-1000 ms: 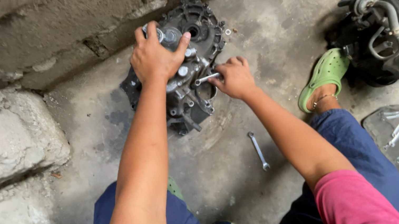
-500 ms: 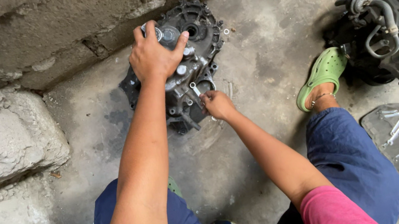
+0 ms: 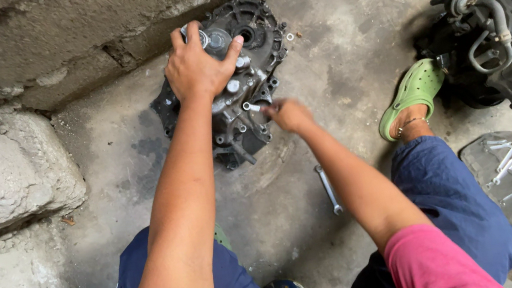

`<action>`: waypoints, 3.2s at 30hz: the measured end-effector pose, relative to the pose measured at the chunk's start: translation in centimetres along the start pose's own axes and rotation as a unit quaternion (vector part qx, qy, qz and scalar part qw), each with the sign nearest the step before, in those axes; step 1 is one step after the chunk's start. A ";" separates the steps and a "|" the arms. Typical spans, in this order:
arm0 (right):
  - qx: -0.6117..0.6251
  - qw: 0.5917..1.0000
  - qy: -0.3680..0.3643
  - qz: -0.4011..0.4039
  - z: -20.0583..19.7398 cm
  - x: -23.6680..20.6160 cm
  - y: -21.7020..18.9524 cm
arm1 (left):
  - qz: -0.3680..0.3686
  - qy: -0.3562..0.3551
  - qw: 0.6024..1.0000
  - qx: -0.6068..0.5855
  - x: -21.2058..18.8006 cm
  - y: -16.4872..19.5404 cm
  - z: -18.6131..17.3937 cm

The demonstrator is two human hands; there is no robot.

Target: The person sits on the floor and uses a wrench to tighten bolts on a disassembled engine block. They rotate the part to access different bolt locations and continue tightening throughout the clip.

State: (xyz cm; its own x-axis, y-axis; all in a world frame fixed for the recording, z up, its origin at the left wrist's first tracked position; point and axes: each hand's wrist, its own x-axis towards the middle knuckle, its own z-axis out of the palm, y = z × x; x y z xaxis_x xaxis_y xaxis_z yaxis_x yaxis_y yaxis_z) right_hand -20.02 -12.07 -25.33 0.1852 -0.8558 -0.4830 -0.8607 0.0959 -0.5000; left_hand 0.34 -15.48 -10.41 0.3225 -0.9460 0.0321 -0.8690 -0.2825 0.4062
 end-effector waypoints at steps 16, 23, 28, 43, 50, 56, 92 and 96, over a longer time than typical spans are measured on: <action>0.075 0.994 0.069 -0.041 0.4 -2.7 0.2 | -0.004 0.003 1.000 -0.007 -0.2 0.3 -0.6; 0.404 0.915 -0.011 0.002 4.4 -3.0 -1.5 | -0.002 0.002 1.000 -0.009 -0.3 0.4 -0.6; 0.548 0.832 -0.056 0.058 4.9 -3.7 -3.0 | 0.001 0.007 1.000 -0.003 -0.1 0.4 -0.5; 0.111 0.992 -0.048 0.031 0.0 0.4 0.1 | 0.001 0.001 1.000 -0.007 0.1 0.2 -0.2; -0.184 0.942 0.138 -0.245 -5.5 2.5 -2.3 | -0.001 0.015 1.000 -0.011 0.2 0.4 -0.4; -0.060 0.984 0.111 -0.122 -4.6 -0.3 -1.0 | -0.008 -0.012 1.000 -0.007 -0.1 0.2 -0.3; -0.292 0.933 0.069 -0.197 -5.0 2.0 -1.9 | 0.005 0.003 1.000 0.000 -0.1 0.3 0.4; -0.119 0.983 0.127 -0.056 -1.6 -0.7 1.0 | 0.012 0.018 1.000 0.004 -0.3 0.2 0.5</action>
State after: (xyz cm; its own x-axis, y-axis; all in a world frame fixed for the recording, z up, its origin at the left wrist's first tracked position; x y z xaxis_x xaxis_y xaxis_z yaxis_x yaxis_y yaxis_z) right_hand -21.76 -12.26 -24.31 0.1872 -0.9563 -0.2245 -0.9335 -0.1021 -0.3437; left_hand -0.13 -15.35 -10.80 0.3156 -0.9460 0.0745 -0.8793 -0.2621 0.3976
